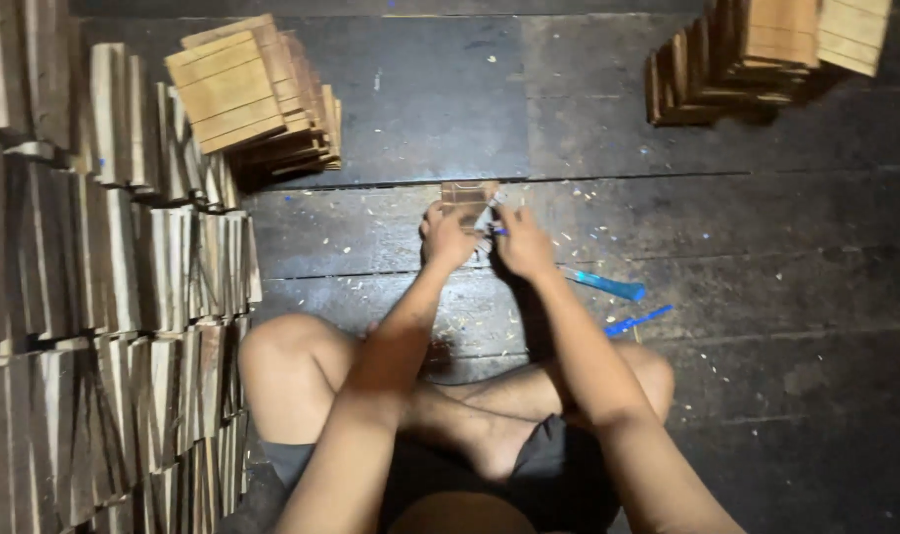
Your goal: The person sits on the floor and repeatedly marks small wooden blocks with a blue pen. They pick up a block, draw lines on its surface, and place it into a stack, repeating this process for multiple blocks.
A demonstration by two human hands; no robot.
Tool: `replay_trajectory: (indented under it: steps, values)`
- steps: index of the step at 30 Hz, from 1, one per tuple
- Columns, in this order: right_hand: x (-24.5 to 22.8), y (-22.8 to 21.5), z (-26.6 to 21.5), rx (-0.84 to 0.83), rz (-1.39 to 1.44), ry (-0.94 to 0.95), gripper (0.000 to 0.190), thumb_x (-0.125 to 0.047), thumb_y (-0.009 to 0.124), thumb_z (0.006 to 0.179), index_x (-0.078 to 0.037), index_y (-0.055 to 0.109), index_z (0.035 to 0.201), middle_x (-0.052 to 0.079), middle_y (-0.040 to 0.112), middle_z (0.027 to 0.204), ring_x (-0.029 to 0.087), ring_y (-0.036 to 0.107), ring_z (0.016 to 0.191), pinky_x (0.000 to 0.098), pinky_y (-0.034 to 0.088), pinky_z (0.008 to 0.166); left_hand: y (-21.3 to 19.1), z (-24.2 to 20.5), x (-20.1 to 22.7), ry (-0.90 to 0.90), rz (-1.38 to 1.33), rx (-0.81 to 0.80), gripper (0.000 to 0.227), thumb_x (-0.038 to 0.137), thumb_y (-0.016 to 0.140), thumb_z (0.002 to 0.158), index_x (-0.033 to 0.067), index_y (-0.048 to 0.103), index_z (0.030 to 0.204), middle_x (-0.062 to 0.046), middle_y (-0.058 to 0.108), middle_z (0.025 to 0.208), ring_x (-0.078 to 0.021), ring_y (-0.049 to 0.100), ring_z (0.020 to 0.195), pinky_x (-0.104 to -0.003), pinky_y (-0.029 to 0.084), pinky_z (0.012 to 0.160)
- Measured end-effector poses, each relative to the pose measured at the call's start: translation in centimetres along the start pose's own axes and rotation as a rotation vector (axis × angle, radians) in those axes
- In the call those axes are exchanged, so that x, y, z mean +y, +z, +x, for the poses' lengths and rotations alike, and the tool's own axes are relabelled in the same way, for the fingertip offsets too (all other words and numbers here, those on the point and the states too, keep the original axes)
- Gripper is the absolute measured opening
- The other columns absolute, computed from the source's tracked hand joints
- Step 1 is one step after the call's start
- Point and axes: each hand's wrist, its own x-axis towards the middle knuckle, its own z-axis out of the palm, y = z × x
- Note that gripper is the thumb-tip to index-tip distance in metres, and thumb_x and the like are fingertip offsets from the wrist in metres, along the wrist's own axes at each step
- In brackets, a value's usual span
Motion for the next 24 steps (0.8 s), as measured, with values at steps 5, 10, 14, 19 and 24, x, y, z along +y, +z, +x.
replay_trajectory:
  steps: [5, 10, 14, 19, 24]
  values:
    - [-1.9, -2.4, -1.4, -0.172, 0.045, 0.233, 0.066, -0.053, 0.066, 0.097, -0.032, 0.042, 0.154, 0.016, 0.047, 0.132, 0.05, 0.066, 0.112, 0.0585, 0.055, 0.096, 1.3, 2.3, -0.6, -0.065, -0.164, 0.233, 0.069, 0.029, 0.077, 0.087, 0.0205, 0.044, 0.148, -0.019, 0.05, 0.14, -0.0411, 0.053, 0.133, -0.051, 0.044, 0.113]
    - [5.7, -0.8, -2.6, -0.158, 0.0, 0.371, 0.056, -0.042, 0.063, 0.101, -0.036, 0.042, 0.153, 0.013, 0.052, 0.136, 0.045, 0.064, 0.12, 0.0579, 0.053, 0.099, 0.7, -0.7, 5.4, -0.178, -0.029, 0.265, 0.102, 0.044, 0.085, 0.08, 0.0197, 0.021, 0.155, -0.023, 0.045, 0.14, -0.0459, 0.044, 0.134, -0.055, 0.035, 0.113]
    - [5.6, -3.4, -5.8, -0.146, 0.002, 0.438, 0.058, -0.046, 0.066, 0.096, -0.032, 0.049, 0.15, 0.015, 0.055, 0.131, 0.045, 0.066, 0.116, 0.056, 0.054, 0.097, 3.9, -0.7, 6.6, -0.193, 0.084, 0.297, 0.112, 0.044, 0.089, 0.078, 0.0194, 0.015, 0.158, -0.029, 0.029, 0.15, -0.0478, 0.032, 0.139, -0.058, 0.026, 0.114]
    - [4.3, -3.3, -6.4, -0.089, 0.078, 0.418, 0.077, -0.061, 0.074, 0.085, -0.02, 0.053, 0.147, 0.022, 0.053, 0.132, 0.052, 0.064, 0.116, 0.0591, 0.053, 0.098, 2.0, -1.6, 5.8, -0.167, 0.074, 0.369, 0.106, 0.043, 0.091, 0.073, 0.0204, 0.023, 0.151, -0.025, 0.032, 0.147, -0.0459, 0.036, 0.134, -0.058, 0.029, 0.11]
    - [6.0, -0.1, -6.0, 0.012, 0.005, 0.451, 0.066, -0.052, 0.077, 0.084, -0.014, 0.054, 0.133, 0.02, 0.053, 0.126, 0.05, 0.065, 0.113, 0.0572, 0.054, 0.096, -9.7, -9.4, 6.8, 0.036, -0.03, 0.444, 0.096, 0.052, 0.084, 0.066, 0.0184, 0.041, 0.145, -0.022, 0.042, 0.144, -0.0462, 0.047, 0.129, -0.056, 0.037, 0.107]
